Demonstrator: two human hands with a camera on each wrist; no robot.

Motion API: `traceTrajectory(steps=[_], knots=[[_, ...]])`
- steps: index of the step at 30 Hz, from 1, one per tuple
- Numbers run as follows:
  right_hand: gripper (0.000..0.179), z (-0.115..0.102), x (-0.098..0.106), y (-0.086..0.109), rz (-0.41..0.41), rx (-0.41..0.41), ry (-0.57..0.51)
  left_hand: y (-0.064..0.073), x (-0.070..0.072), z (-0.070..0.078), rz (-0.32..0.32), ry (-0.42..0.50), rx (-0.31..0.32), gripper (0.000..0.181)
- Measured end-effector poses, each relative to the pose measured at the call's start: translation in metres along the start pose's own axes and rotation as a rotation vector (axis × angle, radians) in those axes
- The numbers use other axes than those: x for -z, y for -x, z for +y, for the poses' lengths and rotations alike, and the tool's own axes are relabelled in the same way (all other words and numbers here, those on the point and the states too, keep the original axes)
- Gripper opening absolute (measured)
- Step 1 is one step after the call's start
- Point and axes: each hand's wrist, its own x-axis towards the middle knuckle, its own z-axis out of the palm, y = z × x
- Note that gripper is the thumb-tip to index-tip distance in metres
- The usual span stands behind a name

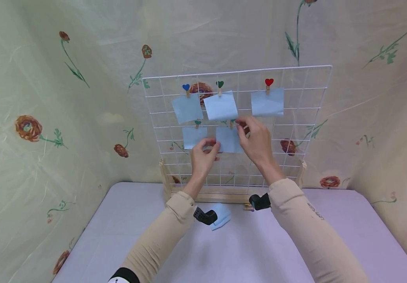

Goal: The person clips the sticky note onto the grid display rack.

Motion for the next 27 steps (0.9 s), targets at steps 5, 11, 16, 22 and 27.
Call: traceTrajectory(steps=[5,11,16,22,27], knots=[[0.011,0.006,0.002,0.008,-0.008,-0.005,0.010,0.003,0.002,0.003,-0.018,0.007,0.001,0.019],[0.009,0.011,0.005,0.019,-0.026,-0.030,0.007,0.005,0.002,-0.002,-0.021,-0.024,0.001,0.016],[0.008,0.017,0.005,0.029,-0.048,-0.044,0.017,0.006,0.004,-0.004,-0.040,-0.024,-0.017,0.016],[0.007,0.022,0.002,0.041,-0.042,-0.049,0.018,0.006,0.006,-0.006,-0.058,-0.018,-0.016,0.018],[0.008,0.026,0.001,0.050,-0.060,-0.078,0.007,0.007,0.009,-0.003,-0.105,0.003,0.015,0.021]])
